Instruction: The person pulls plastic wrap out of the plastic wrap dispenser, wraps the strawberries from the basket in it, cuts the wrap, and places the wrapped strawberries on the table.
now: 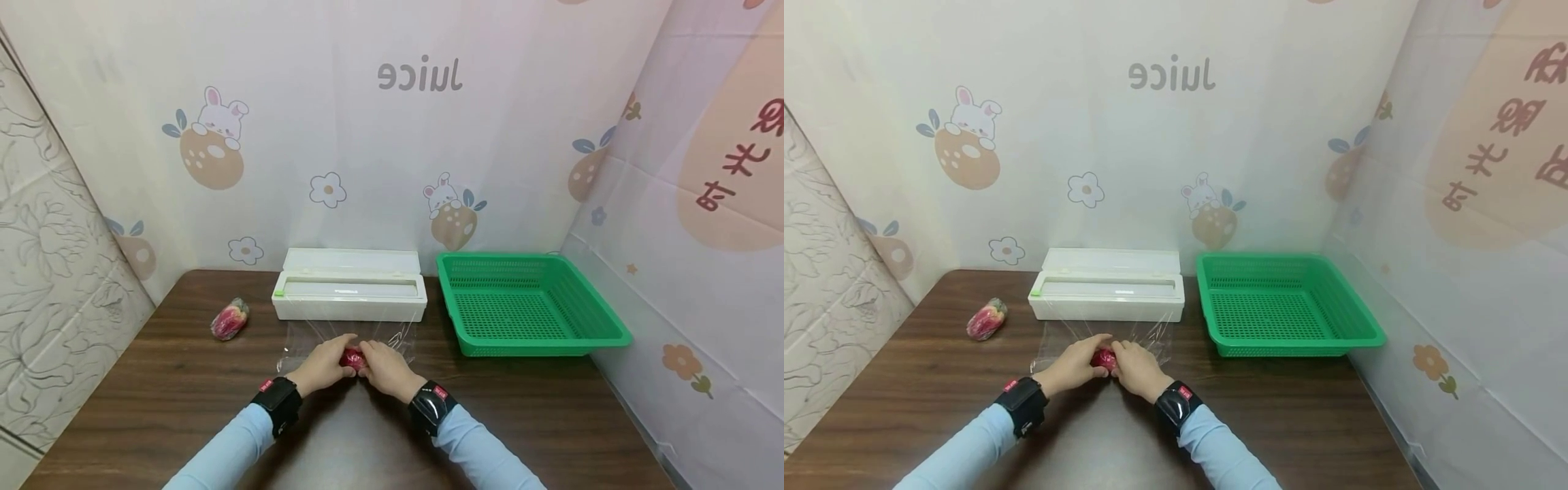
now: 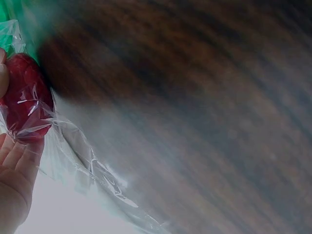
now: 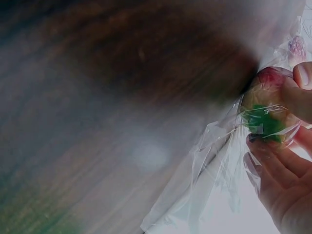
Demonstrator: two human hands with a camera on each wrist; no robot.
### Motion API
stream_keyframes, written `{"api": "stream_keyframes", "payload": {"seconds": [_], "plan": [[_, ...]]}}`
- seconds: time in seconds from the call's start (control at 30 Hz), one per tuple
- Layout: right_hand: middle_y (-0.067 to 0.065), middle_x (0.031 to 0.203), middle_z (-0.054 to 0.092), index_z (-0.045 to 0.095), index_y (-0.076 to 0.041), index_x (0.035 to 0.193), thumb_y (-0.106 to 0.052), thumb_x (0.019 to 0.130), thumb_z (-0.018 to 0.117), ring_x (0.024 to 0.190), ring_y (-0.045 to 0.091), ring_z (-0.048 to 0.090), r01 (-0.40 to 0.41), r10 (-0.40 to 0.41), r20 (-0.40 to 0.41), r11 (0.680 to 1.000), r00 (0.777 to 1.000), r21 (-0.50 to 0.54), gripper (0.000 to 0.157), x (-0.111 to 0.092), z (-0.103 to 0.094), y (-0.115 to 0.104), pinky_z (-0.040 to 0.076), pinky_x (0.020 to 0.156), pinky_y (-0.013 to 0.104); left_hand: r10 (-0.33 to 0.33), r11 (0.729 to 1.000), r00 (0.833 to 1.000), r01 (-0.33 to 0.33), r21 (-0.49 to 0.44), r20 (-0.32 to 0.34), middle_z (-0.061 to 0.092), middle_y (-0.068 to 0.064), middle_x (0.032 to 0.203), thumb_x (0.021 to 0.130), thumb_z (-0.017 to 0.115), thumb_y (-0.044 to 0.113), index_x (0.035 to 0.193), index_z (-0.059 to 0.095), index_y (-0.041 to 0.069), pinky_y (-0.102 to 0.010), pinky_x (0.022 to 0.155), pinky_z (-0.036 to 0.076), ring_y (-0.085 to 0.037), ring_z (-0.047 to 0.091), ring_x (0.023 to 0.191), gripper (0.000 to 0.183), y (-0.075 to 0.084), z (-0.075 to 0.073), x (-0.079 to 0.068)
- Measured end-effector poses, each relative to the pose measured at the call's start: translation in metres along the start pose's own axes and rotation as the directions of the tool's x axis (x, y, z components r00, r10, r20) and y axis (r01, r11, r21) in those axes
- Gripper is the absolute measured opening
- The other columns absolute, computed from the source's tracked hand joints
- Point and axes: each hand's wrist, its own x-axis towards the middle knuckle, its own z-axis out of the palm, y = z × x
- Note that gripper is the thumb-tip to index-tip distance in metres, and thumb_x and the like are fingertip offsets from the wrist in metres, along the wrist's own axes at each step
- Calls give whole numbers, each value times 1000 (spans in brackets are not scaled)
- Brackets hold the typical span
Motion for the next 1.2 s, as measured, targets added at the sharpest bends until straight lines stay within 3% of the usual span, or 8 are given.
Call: {"api": "stream_keyframes", "payload": {"seconds": [0.37,0.53,0.77,0.97,1.2], "plan": [[3,91,60,55,-8,103,-17,79,69,83,16,58,16,-18,39,997,999,73,29,11,-2,4,49,69,30,-29,997,999,31,-67,30,60,-12,116,78,72,17,128,46,3,-40,83,47,-22,59,98,59,-9,-3,2],[5,92,61,56,-6,105,-15,80,67,85,18,59,25,-30,60,995,998,93,29,17,-4,5,49,72,31,-7,1000,1000,7,19,-2,55,-13,123,78,72,17,126,47,2,-41,90,45,-25,56,108,57,-7,-7,-2],[6,96,63,58,-4,110,-16,82,66,85,17,60,-23,5,111,986,994,166,32,21,-6,10,49,72,30,46,989,986,-23,146,-161,61,-4,116,78,71,14,112,61,8,-37,86,48,-20,59,106,36,5,-9,-13],[9,99,65,59,-2,113,-15,83,64,86,19,61,-38,12,135,980,991,195,34,26,-6,15,49,73,32,125,963,981,-84,256,-146,64,-1,108,77,71,15,106,65,9,-33,79,51,-16,62,99,30,10,-9,-19],[9,100,65,58,-1,116,-16,84,61,85,18,61,-76,40,169,975,985,211,35,29,-5,17,49,72,31,165,953,976,-119,279,-146,63,-2,112,76,71,12,108,64,7,-34,83,50,-17,61,101,33,6,-5,-16]]}}
